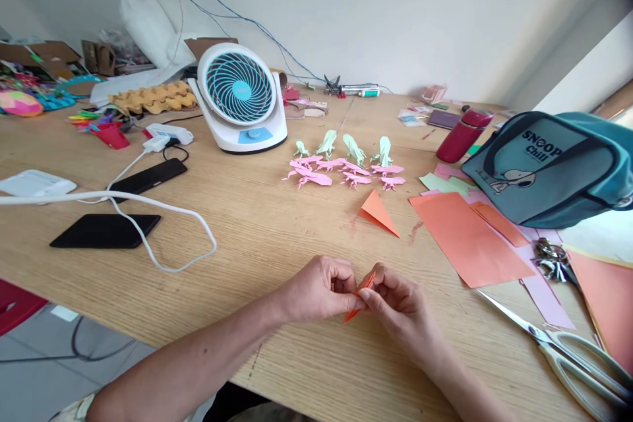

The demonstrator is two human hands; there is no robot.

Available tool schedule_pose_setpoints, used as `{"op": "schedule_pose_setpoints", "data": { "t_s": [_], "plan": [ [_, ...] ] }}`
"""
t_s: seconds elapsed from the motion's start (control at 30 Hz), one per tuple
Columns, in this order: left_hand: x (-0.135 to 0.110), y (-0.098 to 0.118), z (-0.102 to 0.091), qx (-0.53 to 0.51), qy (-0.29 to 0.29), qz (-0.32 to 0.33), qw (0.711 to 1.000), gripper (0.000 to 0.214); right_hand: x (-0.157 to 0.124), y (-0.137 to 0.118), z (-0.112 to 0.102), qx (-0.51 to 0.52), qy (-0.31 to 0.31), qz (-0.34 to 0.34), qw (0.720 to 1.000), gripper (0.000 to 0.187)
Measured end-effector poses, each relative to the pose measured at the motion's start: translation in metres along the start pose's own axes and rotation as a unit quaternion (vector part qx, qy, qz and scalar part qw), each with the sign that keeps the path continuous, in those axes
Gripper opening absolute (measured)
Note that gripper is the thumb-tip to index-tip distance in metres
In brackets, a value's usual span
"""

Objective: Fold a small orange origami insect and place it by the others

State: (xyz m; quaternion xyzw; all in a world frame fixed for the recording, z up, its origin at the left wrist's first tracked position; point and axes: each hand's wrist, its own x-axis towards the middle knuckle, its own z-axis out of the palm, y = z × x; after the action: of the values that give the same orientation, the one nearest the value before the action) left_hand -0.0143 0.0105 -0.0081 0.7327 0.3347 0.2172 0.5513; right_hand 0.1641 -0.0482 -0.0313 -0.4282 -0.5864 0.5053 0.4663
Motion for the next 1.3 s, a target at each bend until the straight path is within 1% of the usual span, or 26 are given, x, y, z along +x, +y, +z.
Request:
{"op": "schedule_pose_setpoints", "data": {
  "t_s": [0.1, 0.17, 0.37, 0.43, 0.5, 0.67, 0.77, 0.87, 1.03, 1.2, 1.3],
  "plan": [
    [0.0, 0.001, 0.002, 0.027, 0.012, 0.009, 1.0, 0.039, 0.0, 0.0, 0.003, -0.04, 0.026, -0.029, 0.998, 0.021],
    [0.0, 0.001, 0.002, 0.024, 0.013, 0.015, 1.0, 0.037, 0.0, 0.0, 0.005, -0.051, 0.041, -0.046, 0.997, 0.022],
    [-0.002, 0.002, -0.001, 0.033, -0.006, -0.003, 0.999, 0.031, 0.001, 0.001, 0.004, -0.025, 0.01, -0.026, 0.999, 0.022],
    [-0.003, 0.002, -0.002, 0.029, -0.007, -0.008, 1.0, 0.031, 0.001, 0.002, 0.003, -0.018, 0.015, -0.029, 0.999, 0.024],
    [-0.003, 0.001, -0.001, 0.022, 0.011, -0.003, 1.0, 0.031, 0.002, 0.002, 0.001, -0.001, 0.031, -0.032, 0.999, 0.025],
    [-0.001, -0.003, 0.007, 0.062, 0.088, 0.061, 0.992, 0.026, 0.005, 0.003, 0.001, 0.051, 0.073, -0.032, 0.996, 0.027],
    [-0.001, -0.003, 0.011, 0.041, 0.11, 0.059, 0.991, 0.025, 0.005, 0.005, 0.001, 0.066, 0.087, -0.02, 0.994, 0.026],
    [-0.001, -0.004, 0.012, 0.015, 0.11, 0.058, 0.992, 0.025, 0.005, 0.008, 0.001, 0.058, 0.104, -0.019, 0.993, 0.027],
    [0.0, -0.008, 0.011, 0.001, 0.101, 0.067, 0.993, 0.028, 0.004, 0.01, 0.001, 0.05, 0.126, -0.028, 0.99, 0.027],
    [-0.001, -0.006, 0.012, -0.041, 0.09, 0.046, 0.994, 0.025, 0.003, 0.011, 0.002, 0.042, 0.135, -0.042, 0.989, 0.024],
    [-0.002, -0.005, 0.013, -0.016, 0.115, 0.054, 0.992, 0.022, 0.002, 0.01, 0.002, 0.034, 0.137, -0.052, 0.989, 0.022]
  ]
}}
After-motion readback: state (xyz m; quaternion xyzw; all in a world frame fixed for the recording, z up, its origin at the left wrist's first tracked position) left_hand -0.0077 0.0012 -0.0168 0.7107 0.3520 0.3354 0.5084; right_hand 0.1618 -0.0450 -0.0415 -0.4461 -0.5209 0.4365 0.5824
